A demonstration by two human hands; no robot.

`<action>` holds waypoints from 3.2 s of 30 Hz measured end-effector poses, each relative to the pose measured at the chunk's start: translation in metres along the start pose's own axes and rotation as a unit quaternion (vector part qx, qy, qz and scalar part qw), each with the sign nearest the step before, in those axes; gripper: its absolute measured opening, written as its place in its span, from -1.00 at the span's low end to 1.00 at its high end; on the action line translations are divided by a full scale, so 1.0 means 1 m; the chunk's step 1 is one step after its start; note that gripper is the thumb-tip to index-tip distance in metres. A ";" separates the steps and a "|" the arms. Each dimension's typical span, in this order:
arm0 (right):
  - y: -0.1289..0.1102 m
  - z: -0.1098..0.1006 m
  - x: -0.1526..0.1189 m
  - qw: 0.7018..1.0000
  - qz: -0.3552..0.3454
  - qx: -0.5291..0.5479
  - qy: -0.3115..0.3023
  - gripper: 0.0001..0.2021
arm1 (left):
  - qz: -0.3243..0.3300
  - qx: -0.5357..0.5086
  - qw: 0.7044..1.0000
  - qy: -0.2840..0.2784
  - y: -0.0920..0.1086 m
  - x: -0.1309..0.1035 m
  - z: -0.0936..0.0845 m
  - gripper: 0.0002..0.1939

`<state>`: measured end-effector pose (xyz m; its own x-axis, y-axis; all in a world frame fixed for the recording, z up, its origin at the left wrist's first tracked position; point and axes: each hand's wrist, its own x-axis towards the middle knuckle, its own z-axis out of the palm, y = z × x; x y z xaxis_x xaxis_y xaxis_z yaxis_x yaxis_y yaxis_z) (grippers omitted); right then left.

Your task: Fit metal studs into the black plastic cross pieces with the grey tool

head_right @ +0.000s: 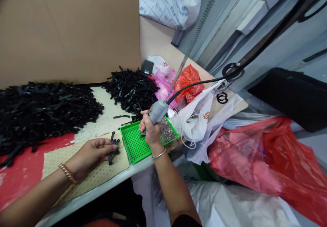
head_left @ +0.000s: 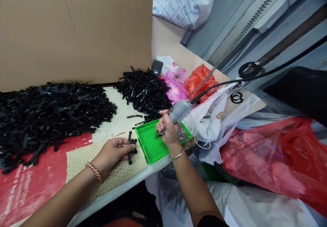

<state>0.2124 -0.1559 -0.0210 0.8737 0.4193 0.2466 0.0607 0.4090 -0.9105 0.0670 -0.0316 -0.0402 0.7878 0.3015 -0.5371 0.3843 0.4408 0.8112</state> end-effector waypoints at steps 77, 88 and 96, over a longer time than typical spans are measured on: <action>-0.001 0.066 -0.011 0.995 0.038 0.085 -0.023 -0.69 | 0.013 -0.005 1.000 -0.026 0.002 0.000 0.001 -0.71; 0.000 0.067 -0.013 0.995 0.033 0.088 -0.022 -0.71 | 0.015 0.000 1.000 -0.027 0.002 0.001 0.001 -0.74; 0.001 0.066 -0.013 0.994 0.022 0.102 -0.032 -0.72 | 0.013 0.001 1.000 -0.026 0.004 0.000 0.002 -0.72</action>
<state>0.1694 -0.1071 -0.0027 0.8405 0.4885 0.2345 -0.0813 0.5415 -0.8367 0.0690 -0.0313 -0.0364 0.8216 0.2674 -0.5035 0.3652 0.4312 0.8250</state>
